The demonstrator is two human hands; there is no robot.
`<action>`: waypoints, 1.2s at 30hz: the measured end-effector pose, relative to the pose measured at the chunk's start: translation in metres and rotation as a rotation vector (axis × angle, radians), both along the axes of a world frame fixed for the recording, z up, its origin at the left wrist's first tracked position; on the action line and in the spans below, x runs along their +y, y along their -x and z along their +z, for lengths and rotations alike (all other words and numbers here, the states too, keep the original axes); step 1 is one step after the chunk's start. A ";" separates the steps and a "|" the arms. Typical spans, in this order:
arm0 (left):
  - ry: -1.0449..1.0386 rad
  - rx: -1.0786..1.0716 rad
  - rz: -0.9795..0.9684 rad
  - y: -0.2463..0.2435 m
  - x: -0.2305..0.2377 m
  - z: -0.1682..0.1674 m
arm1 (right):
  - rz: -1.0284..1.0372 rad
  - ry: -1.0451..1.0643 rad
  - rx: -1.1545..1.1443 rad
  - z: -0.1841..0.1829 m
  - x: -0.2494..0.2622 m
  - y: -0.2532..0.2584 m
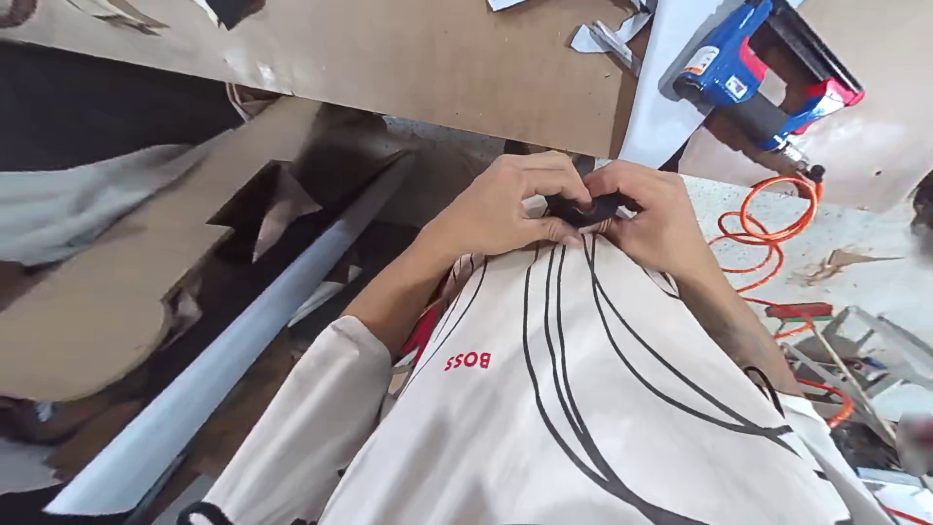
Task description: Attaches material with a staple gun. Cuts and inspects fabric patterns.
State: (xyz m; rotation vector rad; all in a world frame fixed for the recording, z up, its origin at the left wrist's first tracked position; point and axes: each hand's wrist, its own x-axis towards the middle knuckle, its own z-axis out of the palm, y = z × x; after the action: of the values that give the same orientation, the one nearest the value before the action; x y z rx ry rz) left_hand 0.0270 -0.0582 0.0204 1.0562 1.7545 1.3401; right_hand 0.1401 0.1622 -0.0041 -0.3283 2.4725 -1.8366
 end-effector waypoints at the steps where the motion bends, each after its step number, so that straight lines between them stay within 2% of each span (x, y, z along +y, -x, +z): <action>1: 0.019 0.003 -0.030 0.004 0.000 -0.001 | 0.017 -0.003 0.000 -0.002 0.001 0.002; 4: -0.027 -0.063 0.025 0.011 0.006 -0.010 | 0.052 -0.011 0.006 -0.005 -0.002 0.005; 8: -0.051 -0.142 0.227 0.001 0.007 -0.026 | 0.022 0.001 -0.003 -0.010 -0.002 0.001; 14: 0.090 -0.031 0.426 -0.022 0.015 -0.036 | -0.010 -0.012 0.008 -0.010 -0.005 -0.006; 17: 0.135 -0.188 0.479 -0.018 0.016 -0.038 | -0.005 -0.011 0.012 -0.010 -0.004 -0.004; 19: 0.108 -0.286 0.457 -0.015 0.016 -0.043 | 0.006 0.005 0.020 -0.012 -0.003 -0.003; 22: -0.031 -0.329 0.315 -0.006 0.013 -0.054 | 0.016 0.074 -0.001 -0.016 -0.002 -0.002; 24: -0.046 -0.399 0.221 0.001 0.011 -0.058 | 0.008 0.106 -0.057 -0.019 -0.002 -0.001; 27: -0.051 -0.524 0.044 0.014 0.006 -0.050 | -0.015 0.109 -0.104 -0.021 0.000 0.002; 29: -0.019 -0.528 -0.032 0.020 0.007 -0.043 | -0.018 0.087 -0.102 -0.018 0.000 0.002; 36: 0.344 -0.203 0.170 -0.006 0.013 -0.034 | 0.022 -0.050 -0.001 -0.007 0.002 -0.006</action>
State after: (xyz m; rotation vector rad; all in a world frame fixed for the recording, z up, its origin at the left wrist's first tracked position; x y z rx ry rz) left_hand 0.0328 -0.0450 -0.0138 0.5733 1.8650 1.1437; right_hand 0.1458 0.1645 -0.0116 -0.3515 2.4986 -1.7636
